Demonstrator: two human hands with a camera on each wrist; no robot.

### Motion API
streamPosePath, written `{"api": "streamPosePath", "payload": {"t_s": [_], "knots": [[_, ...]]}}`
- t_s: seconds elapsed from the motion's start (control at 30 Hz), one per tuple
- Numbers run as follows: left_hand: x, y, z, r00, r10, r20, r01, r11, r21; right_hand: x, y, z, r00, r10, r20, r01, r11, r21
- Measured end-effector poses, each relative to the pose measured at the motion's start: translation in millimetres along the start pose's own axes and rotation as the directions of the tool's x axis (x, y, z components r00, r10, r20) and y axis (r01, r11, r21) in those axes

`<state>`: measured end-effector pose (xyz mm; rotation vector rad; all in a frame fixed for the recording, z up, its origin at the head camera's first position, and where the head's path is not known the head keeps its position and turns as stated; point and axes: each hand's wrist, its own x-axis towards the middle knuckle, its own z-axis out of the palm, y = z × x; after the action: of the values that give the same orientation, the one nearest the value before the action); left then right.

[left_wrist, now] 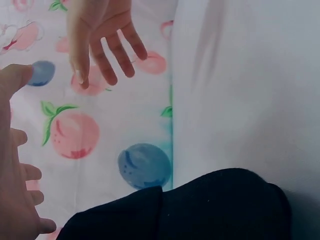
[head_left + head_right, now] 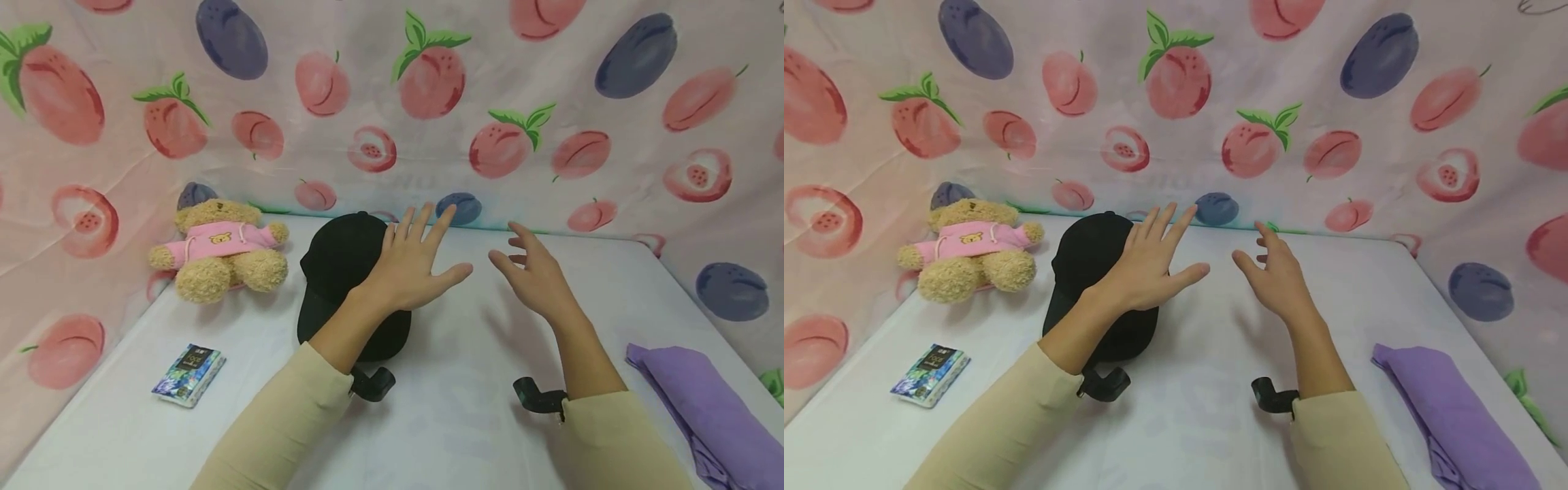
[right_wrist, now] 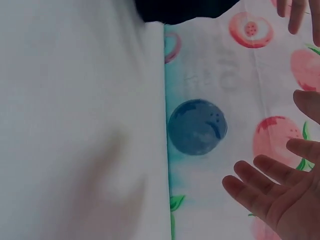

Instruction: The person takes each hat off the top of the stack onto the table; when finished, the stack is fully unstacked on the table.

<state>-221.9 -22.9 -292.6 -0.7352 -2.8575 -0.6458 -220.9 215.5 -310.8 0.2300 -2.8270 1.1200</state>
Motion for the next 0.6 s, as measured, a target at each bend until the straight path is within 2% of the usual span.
{"api": "streamPosePath", "payload": {"t_s": [0.13, 0.33, 0.6], "knots": [[-4.2, -5.7, -4.7, 0.999, 0.0, -0.045, -0.003, 0.999, -0.055, 2.9, -6.7, 5.7, 0.999, 0.016, -0.032, -0.013, 0.997, 0.08], [-10.4, -14.6, -12.5, 0.991, 0.028, -0.133, -0.051, 0.984, -0.17, 8.6, -16.2, 16.1, 0.999, 0.017, -0.031, -0.013, 0.994, 0.112], [-24.9, -25.2, -21.9, 0.972, -0.01, -0.234, -0.059, 0.957, -0.285, 11.7, -25.4, 30.3, 1.0, 0.021, -0.004, -0.02, 0.97, 0.241]]}}
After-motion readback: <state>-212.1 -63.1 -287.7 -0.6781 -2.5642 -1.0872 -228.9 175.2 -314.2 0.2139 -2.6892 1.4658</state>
